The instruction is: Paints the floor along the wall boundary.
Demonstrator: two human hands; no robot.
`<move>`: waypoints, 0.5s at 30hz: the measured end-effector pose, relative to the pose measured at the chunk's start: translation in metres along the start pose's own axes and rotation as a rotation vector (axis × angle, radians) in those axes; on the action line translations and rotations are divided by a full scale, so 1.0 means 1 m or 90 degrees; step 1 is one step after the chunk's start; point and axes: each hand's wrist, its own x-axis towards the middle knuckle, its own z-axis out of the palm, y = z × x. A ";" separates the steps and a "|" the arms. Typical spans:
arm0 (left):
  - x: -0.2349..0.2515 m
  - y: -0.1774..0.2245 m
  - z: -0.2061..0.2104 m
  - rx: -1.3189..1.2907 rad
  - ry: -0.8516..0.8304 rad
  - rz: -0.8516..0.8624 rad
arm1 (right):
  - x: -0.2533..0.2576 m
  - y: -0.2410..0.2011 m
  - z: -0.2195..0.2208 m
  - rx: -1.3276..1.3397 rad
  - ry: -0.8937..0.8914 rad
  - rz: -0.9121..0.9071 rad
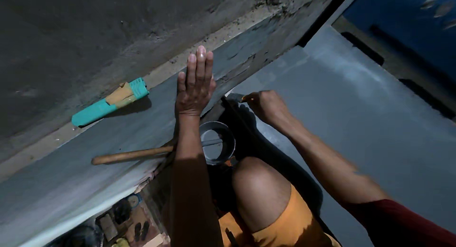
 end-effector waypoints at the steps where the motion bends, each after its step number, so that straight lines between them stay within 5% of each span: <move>1: -0.001 0.000 0.000 -0.002 0.002 0.002 | -0.001 -0.003 0.005 0.004 0.006 -0.011; 15: -0.001 0.000 0.000 -0.015 -0.008 -0.004 | -0.001 -0.016 0.021 -0.028 0.036 0.095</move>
